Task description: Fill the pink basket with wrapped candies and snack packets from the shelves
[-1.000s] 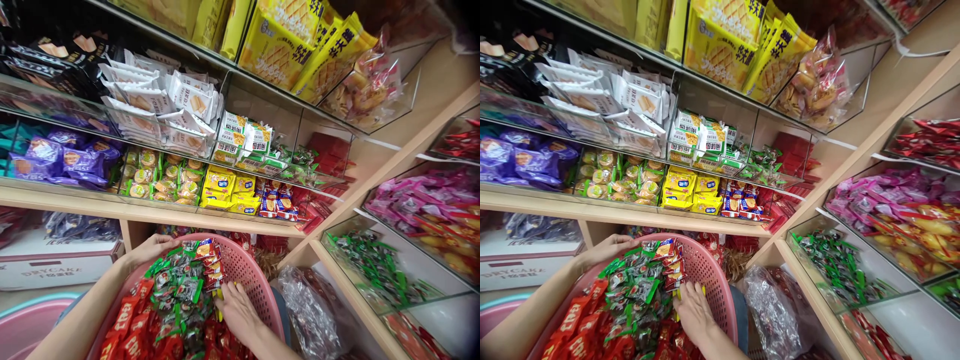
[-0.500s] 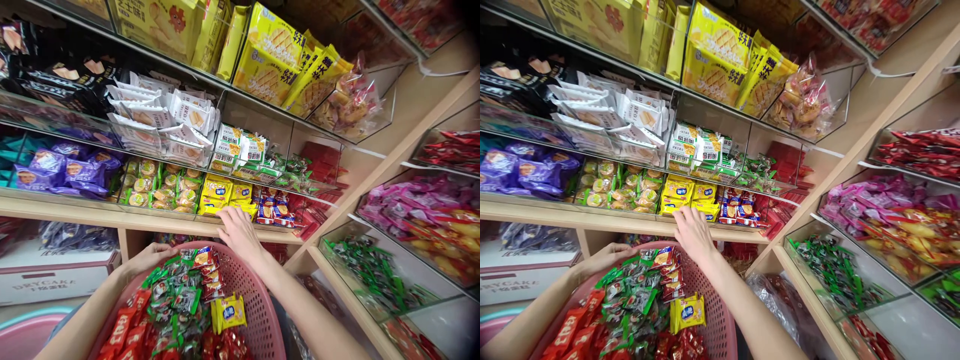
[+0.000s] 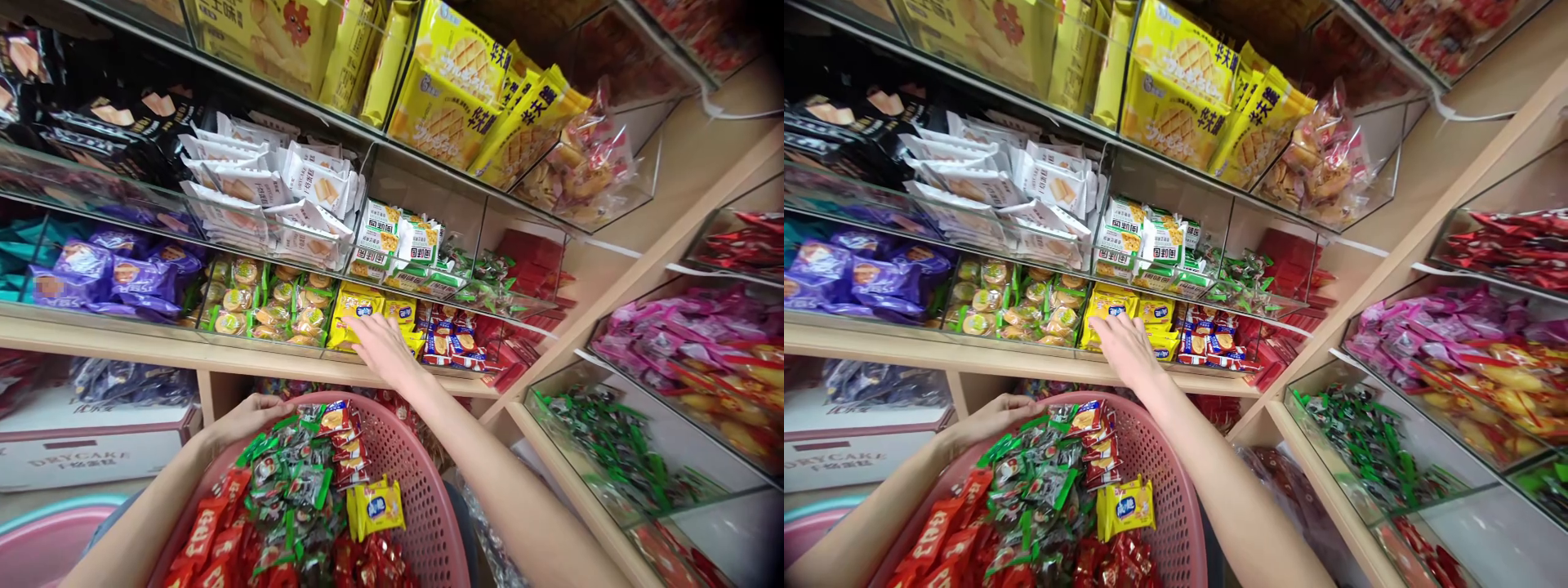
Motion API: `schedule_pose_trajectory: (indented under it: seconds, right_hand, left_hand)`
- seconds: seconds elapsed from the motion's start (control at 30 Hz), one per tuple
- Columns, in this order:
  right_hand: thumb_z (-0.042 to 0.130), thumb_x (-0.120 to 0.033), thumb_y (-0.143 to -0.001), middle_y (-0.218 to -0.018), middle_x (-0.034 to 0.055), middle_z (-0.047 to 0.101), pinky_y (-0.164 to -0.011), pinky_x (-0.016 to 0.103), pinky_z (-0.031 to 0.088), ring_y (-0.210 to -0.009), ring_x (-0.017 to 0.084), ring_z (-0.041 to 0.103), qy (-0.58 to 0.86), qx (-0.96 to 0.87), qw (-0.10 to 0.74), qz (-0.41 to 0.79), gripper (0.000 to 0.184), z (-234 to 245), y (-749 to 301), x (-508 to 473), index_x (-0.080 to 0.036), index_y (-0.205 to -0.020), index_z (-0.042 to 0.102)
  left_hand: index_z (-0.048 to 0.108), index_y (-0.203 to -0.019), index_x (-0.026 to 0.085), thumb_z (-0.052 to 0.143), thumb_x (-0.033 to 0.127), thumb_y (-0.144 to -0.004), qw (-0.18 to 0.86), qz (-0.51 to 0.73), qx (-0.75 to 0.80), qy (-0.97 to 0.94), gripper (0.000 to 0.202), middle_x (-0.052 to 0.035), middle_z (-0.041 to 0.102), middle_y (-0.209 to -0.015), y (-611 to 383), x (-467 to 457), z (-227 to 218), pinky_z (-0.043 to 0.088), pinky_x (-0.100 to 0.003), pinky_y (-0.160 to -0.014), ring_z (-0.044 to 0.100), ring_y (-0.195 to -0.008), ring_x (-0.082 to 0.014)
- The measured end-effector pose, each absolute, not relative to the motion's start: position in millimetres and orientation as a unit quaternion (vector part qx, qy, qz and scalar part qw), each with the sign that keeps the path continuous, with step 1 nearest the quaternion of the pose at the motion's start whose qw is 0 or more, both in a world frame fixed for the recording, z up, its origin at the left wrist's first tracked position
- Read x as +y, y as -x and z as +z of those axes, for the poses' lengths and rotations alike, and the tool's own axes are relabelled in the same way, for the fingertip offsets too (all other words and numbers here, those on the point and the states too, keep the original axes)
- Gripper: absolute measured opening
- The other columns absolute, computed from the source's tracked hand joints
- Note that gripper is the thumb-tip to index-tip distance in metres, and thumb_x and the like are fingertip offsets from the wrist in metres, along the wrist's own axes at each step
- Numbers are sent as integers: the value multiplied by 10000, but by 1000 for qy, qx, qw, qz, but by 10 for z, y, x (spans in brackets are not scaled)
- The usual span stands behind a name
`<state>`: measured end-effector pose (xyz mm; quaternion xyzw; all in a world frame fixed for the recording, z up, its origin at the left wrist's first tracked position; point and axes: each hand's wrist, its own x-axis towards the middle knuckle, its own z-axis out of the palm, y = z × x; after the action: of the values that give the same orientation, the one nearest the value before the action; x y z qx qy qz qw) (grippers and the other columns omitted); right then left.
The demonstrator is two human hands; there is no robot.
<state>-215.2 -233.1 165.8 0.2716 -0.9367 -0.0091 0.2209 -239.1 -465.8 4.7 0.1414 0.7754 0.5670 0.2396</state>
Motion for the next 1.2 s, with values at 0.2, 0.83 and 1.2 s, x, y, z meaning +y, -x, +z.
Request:
schedule_pose_trajectory:
  seconds: [0.2,0.83,1.2]
  right_hand:
    - [527,-210,-811,-1065,33,566,-862,369,358,-969,189,469,-222,-902,263,260,431,1718,1634,-2247,-264,-1229,437]
    - [744,-114,-544,-488,-62,561,-434,136,411,-444,47,509,455,-284,55,842,282,-300,474,-2142,-154,-733,539]
    - [726,-63,-548,-507,-44,581,-470,152,452,-473,62,551,465,-297,56,832,245,-368,536,-2111,-162,-626,517]
  left_hand:
    - [658,-820,135,576,555,-676,264,593,746,-149,451,-31,637,-734,2408,-4677,20,368,-238,-613,516,-653,-154]
    - [629,-711,151,600,571,-634,252,582,762,-127,428,19,574,-604,2353,-4638,121,327,-219,-558,457,-569,-122]
    - [585,-628,155,611,606,-603,255,593,752,-132,452,49,487,-509,2372,-4646,109,244,-216,-502,366,-505,-95]
